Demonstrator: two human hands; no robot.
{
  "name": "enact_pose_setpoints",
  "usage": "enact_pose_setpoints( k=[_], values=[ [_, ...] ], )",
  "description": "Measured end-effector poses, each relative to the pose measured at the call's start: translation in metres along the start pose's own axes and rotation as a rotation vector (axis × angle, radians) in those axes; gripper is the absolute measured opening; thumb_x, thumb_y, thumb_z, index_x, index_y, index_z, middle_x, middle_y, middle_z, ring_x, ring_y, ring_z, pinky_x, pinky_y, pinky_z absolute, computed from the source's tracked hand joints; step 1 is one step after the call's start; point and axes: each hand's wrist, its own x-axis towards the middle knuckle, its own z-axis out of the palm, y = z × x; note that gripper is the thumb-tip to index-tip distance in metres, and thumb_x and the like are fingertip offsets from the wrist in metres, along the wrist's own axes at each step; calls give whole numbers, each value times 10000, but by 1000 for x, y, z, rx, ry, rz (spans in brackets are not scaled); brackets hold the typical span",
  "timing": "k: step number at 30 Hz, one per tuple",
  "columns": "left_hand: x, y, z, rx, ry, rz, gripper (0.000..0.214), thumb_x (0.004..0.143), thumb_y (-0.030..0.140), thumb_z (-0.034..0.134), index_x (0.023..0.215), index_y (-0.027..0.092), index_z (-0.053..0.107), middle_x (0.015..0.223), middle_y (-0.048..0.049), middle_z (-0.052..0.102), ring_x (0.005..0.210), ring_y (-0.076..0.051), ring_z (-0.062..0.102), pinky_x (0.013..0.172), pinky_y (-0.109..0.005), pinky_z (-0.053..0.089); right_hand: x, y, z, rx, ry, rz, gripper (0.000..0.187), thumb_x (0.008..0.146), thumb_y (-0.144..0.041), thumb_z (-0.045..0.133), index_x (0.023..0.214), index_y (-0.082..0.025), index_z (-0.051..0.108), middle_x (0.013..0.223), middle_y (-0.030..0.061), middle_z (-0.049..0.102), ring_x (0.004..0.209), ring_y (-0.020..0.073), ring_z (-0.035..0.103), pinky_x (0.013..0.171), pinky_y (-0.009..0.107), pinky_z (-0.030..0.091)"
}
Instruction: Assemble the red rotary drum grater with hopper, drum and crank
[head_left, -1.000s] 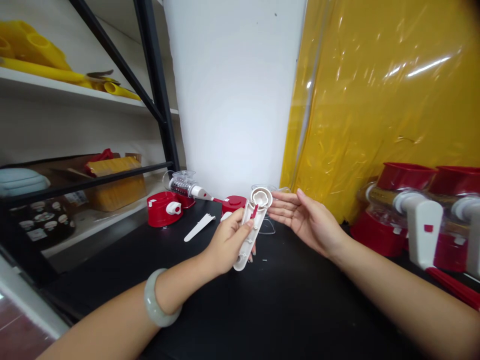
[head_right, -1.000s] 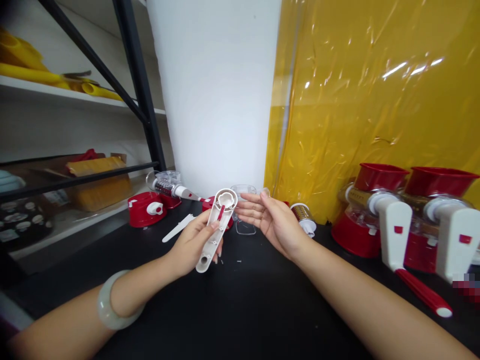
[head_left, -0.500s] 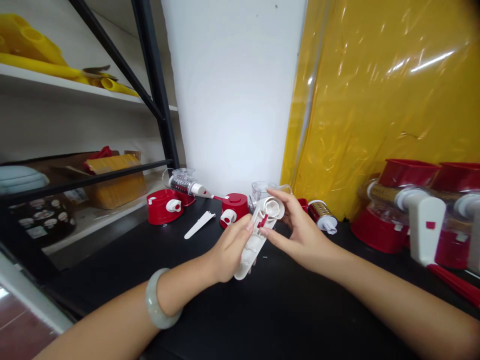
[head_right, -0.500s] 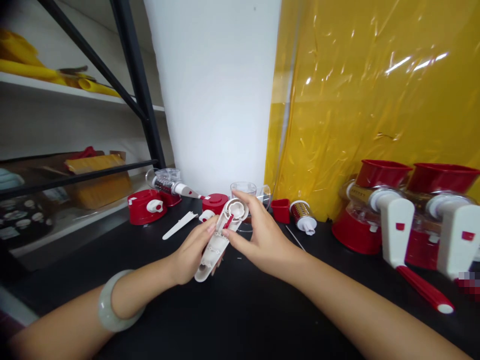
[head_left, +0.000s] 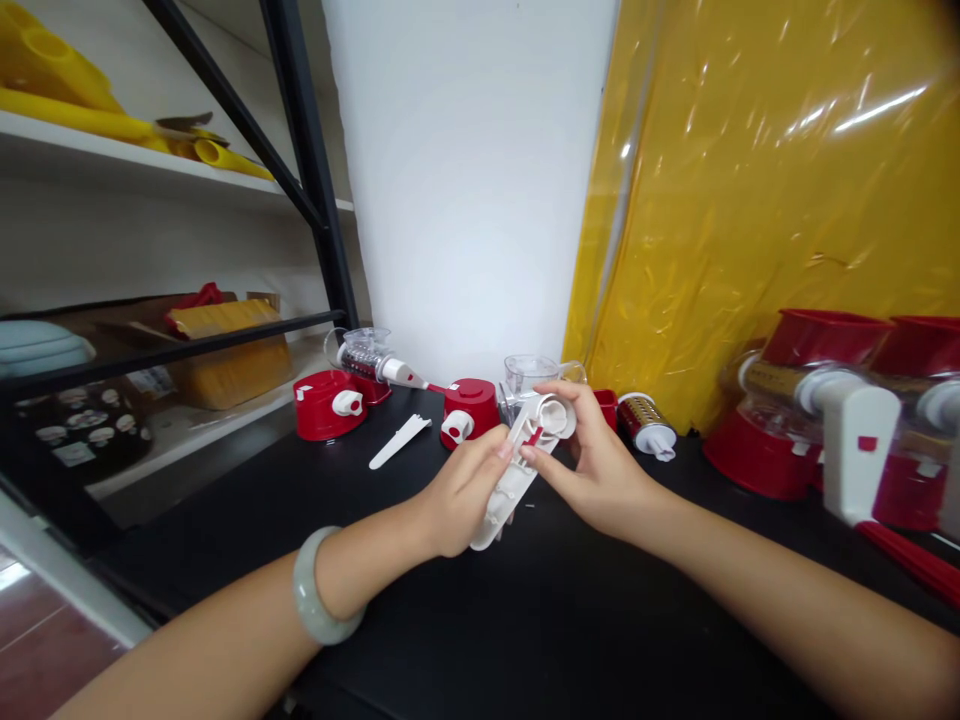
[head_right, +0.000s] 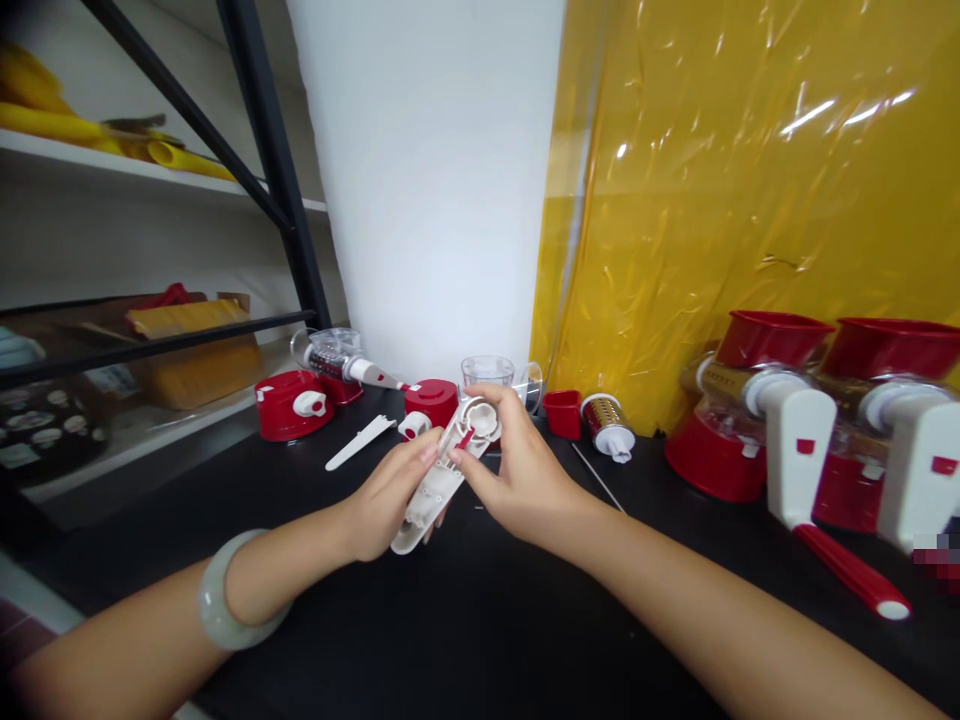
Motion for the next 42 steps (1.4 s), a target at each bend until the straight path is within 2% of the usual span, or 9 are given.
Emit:
enact_pose_setpoints(
  k=[2,8,17,24,35,42],
  values=[
    [1,0,-2,20,-13,1,365,973,525,372,884,184,468,597,15,582,432,-120,548,400,-211,399,0,0,2,-16,29,-3,472,872,-221,602,1275,-251,358,1151,73,505,1041,199,568,950,424,496],
    [3,1,-4,125,-60,15,229,931,410,454,910,182,455,632,10,591,446,-125,559,395,-207,412,0,-6,3,-115,69,-20,467,847,-189,591,1249,-207,355,1161,101,479,1099,229,534,976,452,462],
    [2,5,0,139,-59,9,149,937,330,462,913,184,445,635,23,581,472,-113,567,432,-207,444,-2,-12,-4,-170,-17,4,473,877,-228,556,1297,-227,338,1215,102,475,1136,234,523,984,448,453],
    [2,2,-2,141,-75,11,149,942,316,441,990,176,462,653,25,574,487,-121,568,437,-216,442,-4,-15,-6,-235,-65,-59,603,814,-147,574,1340,-236,294,1251,100,449,1184,231,493,1014,428,438],
    [1,3,-1,168,-25,15,99,850,171,400,909,193,476,606,48,559,492,-115,557,456,-207,436,-7,-20,-5,-334,-78,-125,618,835,-157,549,1379,-233,266,1259,130,438,1218,268,482,1015,483,458],
    [1,5,-2,226,31,15,125,785,129,388,840,192,480,582,52,559,494,-106,537,473,-203,418,-8,-23,-5,-357,-69,-153,633,834,-163,555,1394,-210,264,1270,133,436,1221,248,477,1034,454,455]
  ],
)
